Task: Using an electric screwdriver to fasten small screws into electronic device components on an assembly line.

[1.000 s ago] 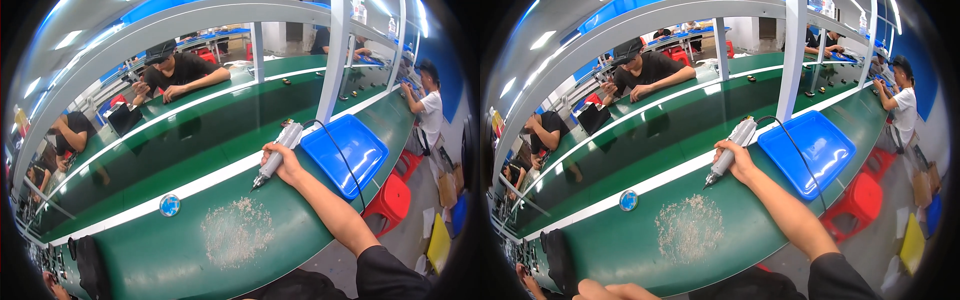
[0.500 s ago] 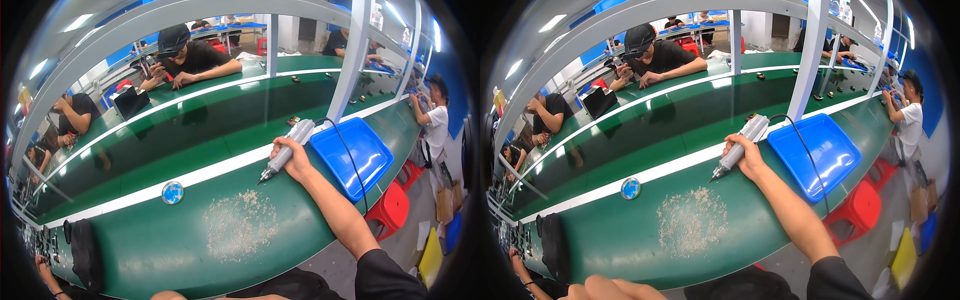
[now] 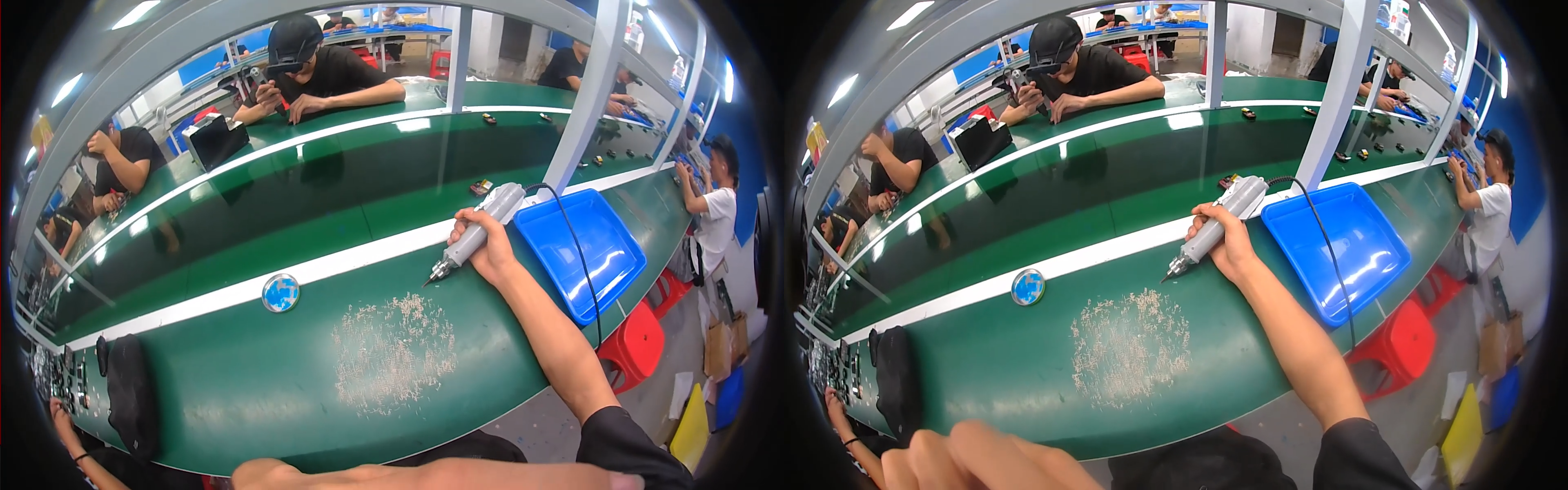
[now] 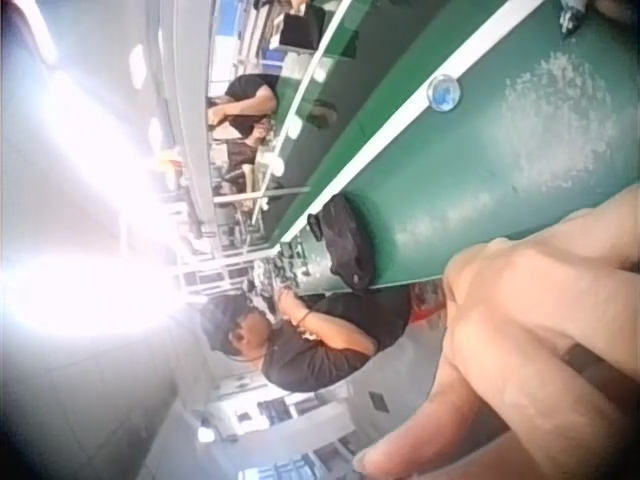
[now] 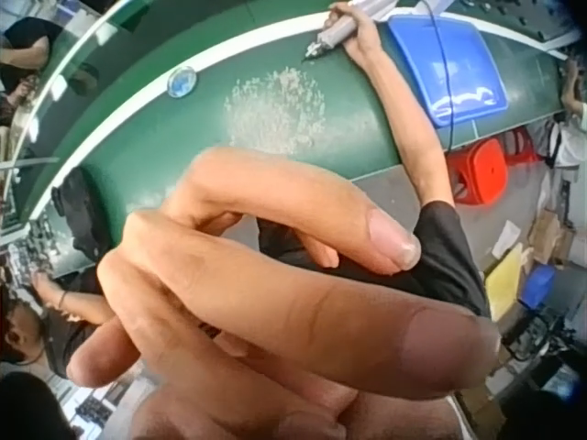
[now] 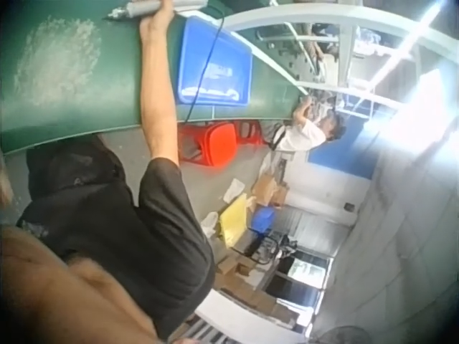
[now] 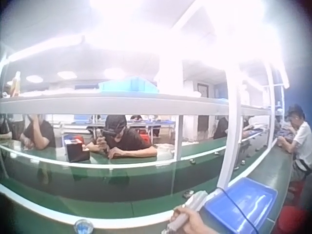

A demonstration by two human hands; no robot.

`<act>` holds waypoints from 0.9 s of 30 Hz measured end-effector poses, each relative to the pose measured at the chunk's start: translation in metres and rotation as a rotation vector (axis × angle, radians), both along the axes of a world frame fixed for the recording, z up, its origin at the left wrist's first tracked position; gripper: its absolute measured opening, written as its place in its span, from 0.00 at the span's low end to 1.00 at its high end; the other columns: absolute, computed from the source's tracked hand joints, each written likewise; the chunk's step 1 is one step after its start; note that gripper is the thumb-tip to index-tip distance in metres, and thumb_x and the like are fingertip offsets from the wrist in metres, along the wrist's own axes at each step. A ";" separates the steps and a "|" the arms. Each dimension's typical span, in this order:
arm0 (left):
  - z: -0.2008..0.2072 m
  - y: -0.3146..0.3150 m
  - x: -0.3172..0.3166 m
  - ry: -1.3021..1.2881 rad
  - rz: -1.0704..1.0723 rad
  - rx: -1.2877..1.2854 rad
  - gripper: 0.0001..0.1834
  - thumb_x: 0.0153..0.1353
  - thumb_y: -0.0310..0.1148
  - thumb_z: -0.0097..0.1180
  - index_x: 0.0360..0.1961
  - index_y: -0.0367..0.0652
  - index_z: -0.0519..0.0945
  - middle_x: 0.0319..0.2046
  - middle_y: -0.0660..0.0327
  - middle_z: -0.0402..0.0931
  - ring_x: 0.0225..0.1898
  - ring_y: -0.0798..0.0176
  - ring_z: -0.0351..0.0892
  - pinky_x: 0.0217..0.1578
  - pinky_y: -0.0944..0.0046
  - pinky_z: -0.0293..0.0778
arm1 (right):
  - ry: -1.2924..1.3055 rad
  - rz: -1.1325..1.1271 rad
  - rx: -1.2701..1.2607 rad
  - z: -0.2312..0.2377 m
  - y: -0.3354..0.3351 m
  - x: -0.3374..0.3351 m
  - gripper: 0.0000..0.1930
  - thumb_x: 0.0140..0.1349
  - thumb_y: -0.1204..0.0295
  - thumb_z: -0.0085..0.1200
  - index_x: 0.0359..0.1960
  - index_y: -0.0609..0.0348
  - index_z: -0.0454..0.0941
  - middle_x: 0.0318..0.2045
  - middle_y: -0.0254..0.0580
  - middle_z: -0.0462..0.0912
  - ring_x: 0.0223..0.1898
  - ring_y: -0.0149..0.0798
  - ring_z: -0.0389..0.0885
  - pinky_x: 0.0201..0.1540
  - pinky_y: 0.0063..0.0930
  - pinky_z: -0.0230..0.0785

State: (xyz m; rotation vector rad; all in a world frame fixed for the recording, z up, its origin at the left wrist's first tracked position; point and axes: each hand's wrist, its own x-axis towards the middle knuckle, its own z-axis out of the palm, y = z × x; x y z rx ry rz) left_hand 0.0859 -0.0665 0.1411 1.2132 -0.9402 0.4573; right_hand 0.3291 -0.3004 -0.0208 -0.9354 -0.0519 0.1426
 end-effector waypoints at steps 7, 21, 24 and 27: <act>-0.007 0.007 -0.008 0.011 0.039 -0.009 0.31 0.73 0.53 0.24 0.43 0.57 0.85 0.51 0.51 0.77 0.41 0.44 0.74 0.42 0.54 0.75 | -0.025 -0.016 -0.011 0.000 -0.006 0.002 0.11 0.57 0.67 0.56 0.35 0.61 0.74 0.24 0.40 0.72 0.30 0.38 0.75 0.41 0.36 0.70; -0.008 -0.003 0.005 -0.120 -0.079 -0.071 0.32 0.73 0.53 0.24 0.41 0.54 0.85 0.49 0.49 0.79 0.40 0.44 0.75 0.42 0.55 0.76 | -0.003 -0.006 0.023 -0.002 -0.002 0.001 0.10 0.58 0.68 0.54 0.36 0.62 0.72 0.24 0.40 0.72 0.30 0.39 0.75 0.41 0.37 0.70; -0.009 -0.007 0.016 -0.152 -0.129 -0.087 0.32 0.73 0.53 0.24 0.41 0.53 0.85 0.49 0.49 0.79 0.40 0.44 0.75 0.42 0.55 0.76 | -0.004 -0.012 0.022 -0.004 -0.007 0.002 0.10 0.59 0.68 0.54 0.36 0.62 0.72 0.24 0.40 0.72 0.30 0.39 0.75 0.41 0.37 0.70; -0.006 -0.008 0.026 -0.180 -0.168 -0.098 0.33 0.73 0.53 0.24 0.41 0.53 0.85 0.48 0.48 0.79 0.40 0.44 0.75 0.42 0.56 0.76 | -0.001 -0.018 0.025 -0.007 -0.010 0.003 0.11 0.59 0.68 0.54 0.36 0.63 0.72 0.24 0.40 0.72 0.30 0.39 0.75 0.41 0.36 0.70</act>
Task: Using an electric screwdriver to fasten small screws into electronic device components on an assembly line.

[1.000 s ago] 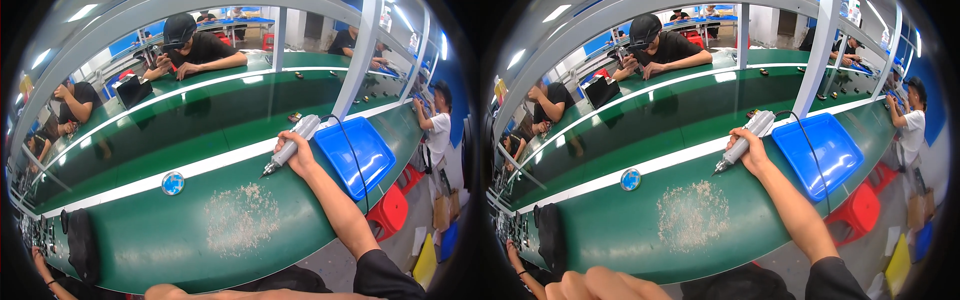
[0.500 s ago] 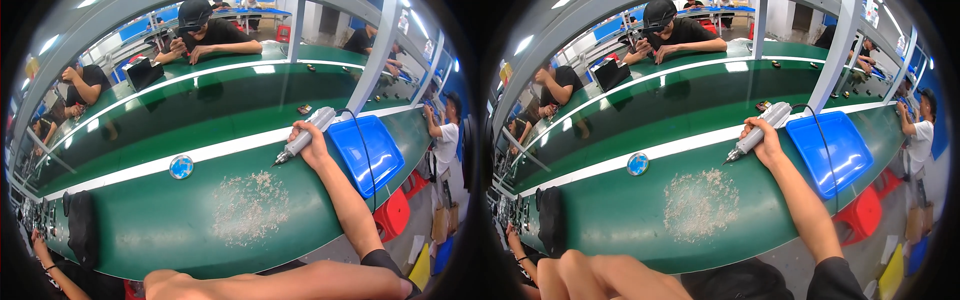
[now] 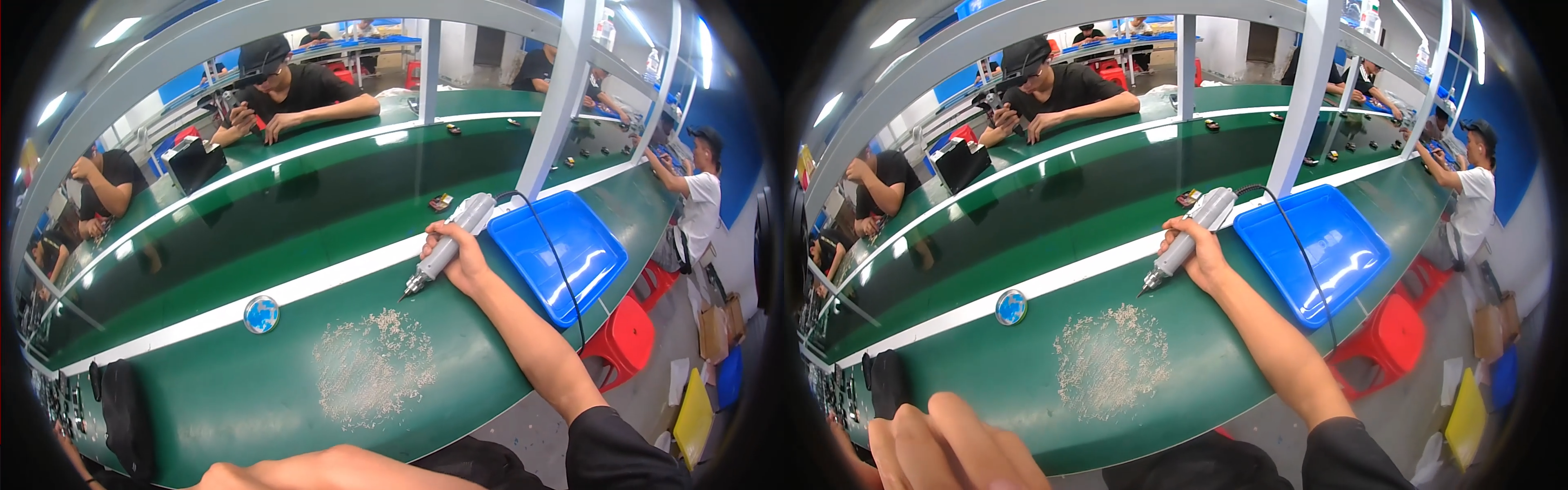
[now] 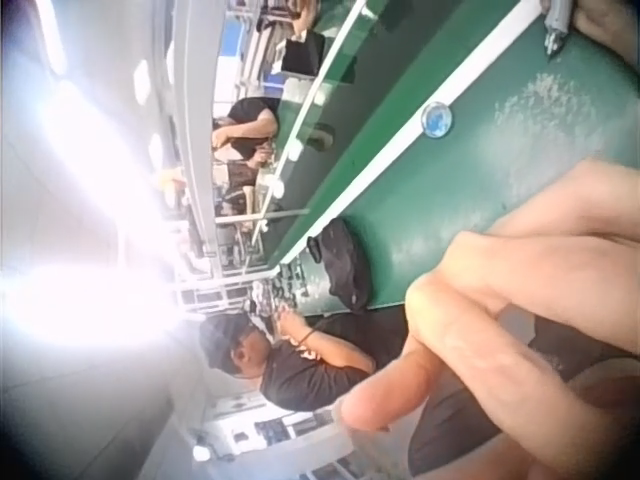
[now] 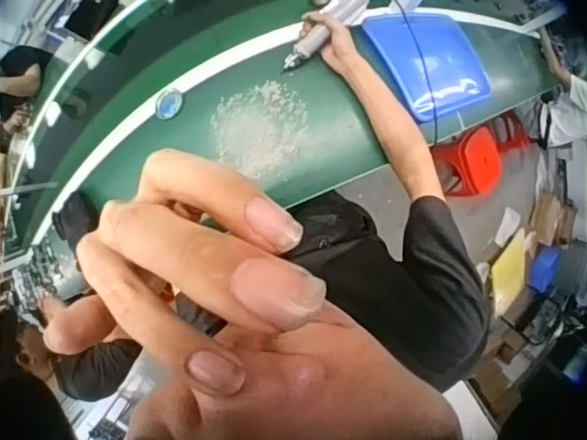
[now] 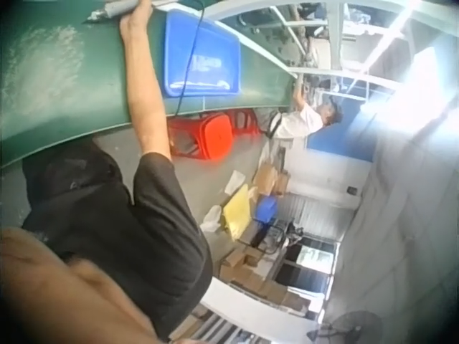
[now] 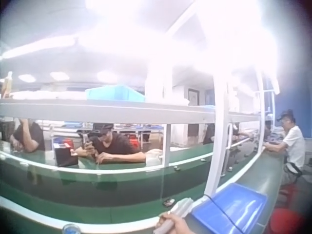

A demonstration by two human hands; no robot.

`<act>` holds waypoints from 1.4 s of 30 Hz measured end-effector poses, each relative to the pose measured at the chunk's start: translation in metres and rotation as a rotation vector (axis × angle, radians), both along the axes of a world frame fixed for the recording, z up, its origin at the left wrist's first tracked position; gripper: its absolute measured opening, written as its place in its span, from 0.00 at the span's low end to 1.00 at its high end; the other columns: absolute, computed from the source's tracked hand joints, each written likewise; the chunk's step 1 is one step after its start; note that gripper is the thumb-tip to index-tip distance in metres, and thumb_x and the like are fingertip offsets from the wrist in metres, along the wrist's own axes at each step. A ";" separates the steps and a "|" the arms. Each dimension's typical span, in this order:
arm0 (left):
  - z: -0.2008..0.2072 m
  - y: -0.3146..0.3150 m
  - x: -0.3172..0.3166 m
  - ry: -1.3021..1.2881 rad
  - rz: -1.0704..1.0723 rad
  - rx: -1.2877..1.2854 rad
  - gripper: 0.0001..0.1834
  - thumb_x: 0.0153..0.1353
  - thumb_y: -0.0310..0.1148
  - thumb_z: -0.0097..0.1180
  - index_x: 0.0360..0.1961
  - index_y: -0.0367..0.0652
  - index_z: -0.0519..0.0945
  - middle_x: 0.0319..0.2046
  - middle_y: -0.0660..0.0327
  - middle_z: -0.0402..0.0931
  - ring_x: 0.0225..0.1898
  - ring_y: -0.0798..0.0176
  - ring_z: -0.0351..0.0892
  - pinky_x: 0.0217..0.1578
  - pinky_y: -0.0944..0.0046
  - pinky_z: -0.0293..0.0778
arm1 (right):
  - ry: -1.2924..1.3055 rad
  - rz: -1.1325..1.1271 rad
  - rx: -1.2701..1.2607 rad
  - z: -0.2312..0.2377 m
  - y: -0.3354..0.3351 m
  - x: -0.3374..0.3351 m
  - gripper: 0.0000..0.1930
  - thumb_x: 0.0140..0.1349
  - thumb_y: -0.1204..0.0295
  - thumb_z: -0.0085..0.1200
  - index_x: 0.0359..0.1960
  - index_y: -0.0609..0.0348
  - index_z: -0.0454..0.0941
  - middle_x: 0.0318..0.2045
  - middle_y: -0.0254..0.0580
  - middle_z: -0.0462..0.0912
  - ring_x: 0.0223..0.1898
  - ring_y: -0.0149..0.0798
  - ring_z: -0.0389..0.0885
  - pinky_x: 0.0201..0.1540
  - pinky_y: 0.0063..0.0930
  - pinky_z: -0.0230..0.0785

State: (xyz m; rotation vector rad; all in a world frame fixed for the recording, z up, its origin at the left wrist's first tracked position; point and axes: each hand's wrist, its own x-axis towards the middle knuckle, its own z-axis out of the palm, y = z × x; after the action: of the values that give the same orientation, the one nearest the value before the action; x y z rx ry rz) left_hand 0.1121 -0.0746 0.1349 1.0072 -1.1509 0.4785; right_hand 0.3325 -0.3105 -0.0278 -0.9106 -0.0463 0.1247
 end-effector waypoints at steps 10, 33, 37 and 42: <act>0.027 0.007 0.037 -0.125 -0.437 0.245 0.25 0.73 0.46 0.35 0.45 0.40 0.82 0.44 0.42 0.79 0.46 0.45 0.75 0.50 0.53 0.72 | 0.000 0.012 0.004 0.004 0.000 -0.002 0.12 0.58 0.67 0.55 0.35 0.64 0.74 0.23 0.40 0.75 0.30 0.39 0.78 0.40 0.37 0.73; 0.004 0.026 0.064 0.781 -0.119 -0.025 0.16 0.70 0.36 0.47 0.48 0.35 0.79 0.42 0.52 0.81 0.38 0.61 0.75 0.33 0.63 0.70 | -0.001 0.009 -0.035 0.009 0.005 -0.004 0.12 0.58 0.67 0.54 0.37 0.63 0.72 0.24 0.40 0.72 0.30 0.39 0.75 0.43 0.37 0.70; 0.003 0.026 0.063 0.784 -0.089 -0.021 0.14 0.69 0.37 0.49 0.45 0.37 0.80 0.39 0.54 0.81 0.37 0.61 0.74 0.33 0.63 0.69 | 0.000 0.016 -0.028 0.009 0.007 -0.003 0.11 0.58 0.67 0.55 0.36 0.61 0.72 0.24 0.39 0.72 0.30 0.38 0.74 0.41 0.36 0.69; 0.000 0.027 0.064 0.727 -0.067 0.018 0.11 0.65 0.35 0.56 0.41 0.38 0.80 0.33 0.56 0.81 0.31 0.62 0.73 0.32 0.62 0.67 | -0.008 0.013 -0.046 0.009 0.006 -0.003 0.13 0.59 0.67 0.52 0.38 0.65 0.71 0.24 0.41 0.73 0.30 0.39 0.75 0.43 0.37 0.71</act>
State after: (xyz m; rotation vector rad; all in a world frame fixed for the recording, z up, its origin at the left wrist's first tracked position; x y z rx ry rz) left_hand 0.1759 -0.0472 0.1347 1.0313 -0.5314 0.0265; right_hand 0.3296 -0.3048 -0.0191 -0.9571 -0.0573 0.1343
